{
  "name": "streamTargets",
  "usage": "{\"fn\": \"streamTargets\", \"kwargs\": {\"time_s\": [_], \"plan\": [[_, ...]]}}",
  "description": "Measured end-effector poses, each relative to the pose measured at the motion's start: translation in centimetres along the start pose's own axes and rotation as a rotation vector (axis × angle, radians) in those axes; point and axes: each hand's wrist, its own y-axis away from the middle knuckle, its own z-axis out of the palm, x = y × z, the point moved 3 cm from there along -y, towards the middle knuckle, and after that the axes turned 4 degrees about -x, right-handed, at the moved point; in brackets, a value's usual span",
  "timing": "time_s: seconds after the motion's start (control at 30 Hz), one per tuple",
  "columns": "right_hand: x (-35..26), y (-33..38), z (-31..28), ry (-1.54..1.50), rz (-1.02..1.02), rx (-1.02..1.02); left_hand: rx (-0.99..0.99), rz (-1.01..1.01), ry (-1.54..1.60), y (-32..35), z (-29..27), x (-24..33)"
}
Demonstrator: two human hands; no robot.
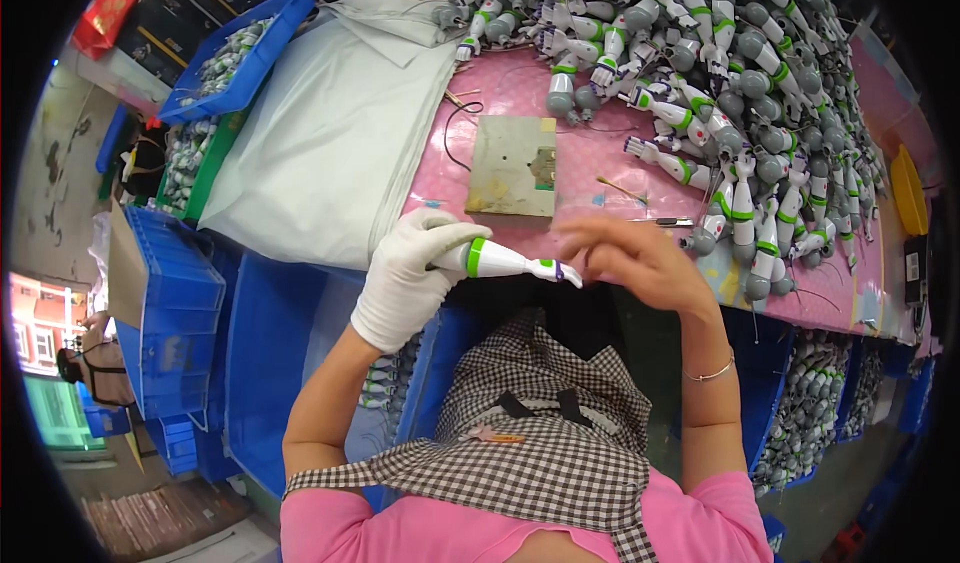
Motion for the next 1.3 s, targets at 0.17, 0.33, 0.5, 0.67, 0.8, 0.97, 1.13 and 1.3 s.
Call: {"fn": "streamTargets", "kwargs": {"time_s": [0.17, 0.33, 0.5, 0.67, 0.8, 0.97, 1.13, 1.3], "plan": [[-0.1, 0.6, 5.3, -0.987, -0.154, -0.420, -0.178, 0.214, 0.046, -1.9, -0.8, 0.4], [1.7, 0.4, 6.8, -1.189, -0.073, -0.101, -0.238, 0.075, 0.122, -2.2, -0.4, 0.3], [1.2, 0.4, 5.4, -0.952, 0.099, -0.137, -0.564, -0.117, 0.218, -1.0, 0.1, -0.1], [3.0, -0.7, -3.0, 0.547, 0.059, 0.494, -0.486, -0.441, 0.406, 2.1, 2.8, -1.0], [5.6, -2.3, -3.0, 0.910, 0.226, 0.473, -0.287, -0.363, 0.358, 1.8, 6.4, 0.1], [2.4, -0.6, -1.0, 0.377, -0.004, 0.603, -0.168, -0.397, 0.357, 2.0, 10.2, -1.1], [1.9, 2.1, 5.3, 0.198, -0.099, 0.476, -0.137, -0.391, 0.369, 2.0, 11.2, -1.3], [2.2, 2.2, 7.0, 0.206, -0.193, 0.410, -0.088, -0.340, 0.290, 1.9, 11.3, -1.4]]}}
